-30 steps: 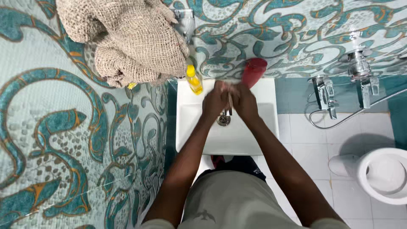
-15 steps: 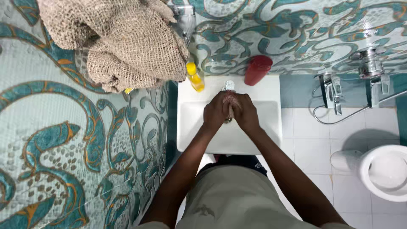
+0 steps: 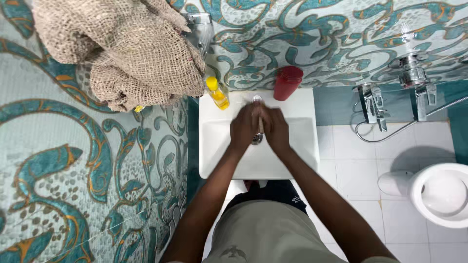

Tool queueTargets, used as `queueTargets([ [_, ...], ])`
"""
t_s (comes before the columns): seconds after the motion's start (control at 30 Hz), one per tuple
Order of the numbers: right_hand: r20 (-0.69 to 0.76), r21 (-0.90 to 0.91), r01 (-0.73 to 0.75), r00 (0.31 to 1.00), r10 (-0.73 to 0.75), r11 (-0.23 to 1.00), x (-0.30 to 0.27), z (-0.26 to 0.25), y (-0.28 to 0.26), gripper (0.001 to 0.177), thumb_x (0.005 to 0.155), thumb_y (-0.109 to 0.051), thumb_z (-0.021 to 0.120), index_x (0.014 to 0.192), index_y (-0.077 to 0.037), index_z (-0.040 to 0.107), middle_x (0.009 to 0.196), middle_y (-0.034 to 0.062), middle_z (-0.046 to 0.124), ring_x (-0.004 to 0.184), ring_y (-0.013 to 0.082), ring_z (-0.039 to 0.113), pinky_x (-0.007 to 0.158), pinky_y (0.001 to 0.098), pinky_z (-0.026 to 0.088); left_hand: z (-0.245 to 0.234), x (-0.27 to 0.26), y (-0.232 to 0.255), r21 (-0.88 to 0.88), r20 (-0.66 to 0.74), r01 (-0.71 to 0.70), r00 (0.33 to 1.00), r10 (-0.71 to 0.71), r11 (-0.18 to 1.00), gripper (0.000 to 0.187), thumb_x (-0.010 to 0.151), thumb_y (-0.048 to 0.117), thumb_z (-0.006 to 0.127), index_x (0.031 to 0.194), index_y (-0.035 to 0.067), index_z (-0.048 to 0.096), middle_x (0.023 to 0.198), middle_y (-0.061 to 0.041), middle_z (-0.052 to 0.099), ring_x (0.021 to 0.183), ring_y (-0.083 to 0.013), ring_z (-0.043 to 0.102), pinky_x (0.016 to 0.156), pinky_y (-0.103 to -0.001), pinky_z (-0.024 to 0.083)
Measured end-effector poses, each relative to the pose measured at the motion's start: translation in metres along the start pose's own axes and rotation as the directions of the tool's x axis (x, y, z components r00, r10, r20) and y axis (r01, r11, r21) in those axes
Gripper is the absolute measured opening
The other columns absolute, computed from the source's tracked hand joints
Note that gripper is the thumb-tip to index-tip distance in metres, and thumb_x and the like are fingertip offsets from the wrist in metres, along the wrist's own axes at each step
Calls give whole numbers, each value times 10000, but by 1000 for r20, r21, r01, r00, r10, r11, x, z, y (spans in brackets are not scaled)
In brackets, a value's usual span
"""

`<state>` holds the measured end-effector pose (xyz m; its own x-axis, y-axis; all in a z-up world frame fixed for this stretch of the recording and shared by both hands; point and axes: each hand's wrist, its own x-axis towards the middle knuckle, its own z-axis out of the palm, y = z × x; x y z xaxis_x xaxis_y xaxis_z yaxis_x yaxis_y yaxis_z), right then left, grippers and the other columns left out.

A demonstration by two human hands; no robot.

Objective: The person wipes several chrome bathroom faucets and a handheld bidet sprayer with a cloth.

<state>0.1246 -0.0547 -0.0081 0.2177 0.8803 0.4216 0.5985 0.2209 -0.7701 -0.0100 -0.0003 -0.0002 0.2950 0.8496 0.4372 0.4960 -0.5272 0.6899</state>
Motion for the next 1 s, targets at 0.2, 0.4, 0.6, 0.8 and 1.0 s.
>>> queueTargets([
  [0.2, 164, 172, -113, 983, 85, 978, -47, -22, -13, 371, 960, -80, 646, 1331, -74, 656, 1126, 166, 640, 1037, 310, 659, 867, 392, 560, -14, -59, 16, -131, 162, 316, 942, -294, 940, 213, 1027, 231, 616, 1182, 85, 615, 1070, -164, 722, 972, -365, 723, 809, -427, 569],
  [0.4, 113, 59, -371, 925, 363, 927, -4, 10, 31, 345, 997, -214, 669, 1293, -43, 627, 1191, 172, 717, 1076, 320, 702, 933, 384, 538, 14, -14, -14, -258, 31, 265, 964, -266, 929, 205, 1039, 193, 587, 1194, 61, 564, 1078, -207, 697, 1011, -389, 695, 864, -441, 546],
  [0.6, 186, 44, -294, 941, 282, 955, 10, 5, 24, 419, 1048, -244, 568, 1438, -96, 609, 1306, 178, 681, 1133, 339, 682, 956, 385, 536, 16, -12, -23, -223, 139, 406, 913, -384, 886, 234, 1037, 221, 582, 1196, 60, 521, 1007, -207, 710, 922, -375, 719, 788, -450, 554],
  [0.8, 277, 46, -400, 885, 373, 915, -38, -11, 22, 428, 960, -295, 637, 1335, -90, 643, 1188, 160, 731, 1086, 319, 720, 926, 387, 539, 10, -52, -22, -206, 285, 537, 833, -475, 818, 255, 989, 249, 637, 1142, 78, 524, 963, -181, 725, 867, -326, 742, 750, -417, 556],
  [1.0, 217, 227, -516, 853, 474, 826, 22, 10, 42, 407, 961, -232, 662, 1340, -84, 639, 1145, 152, 761, 1039, 298, 728, 909, 380, 564, 31, -9, -42, -254, 126, 417, 909, -397, 873, 218, 1002, 178, 645, 1101, 37, 512, 946, -172, 664, 868, -313, 685, 794, -410, 545],
])
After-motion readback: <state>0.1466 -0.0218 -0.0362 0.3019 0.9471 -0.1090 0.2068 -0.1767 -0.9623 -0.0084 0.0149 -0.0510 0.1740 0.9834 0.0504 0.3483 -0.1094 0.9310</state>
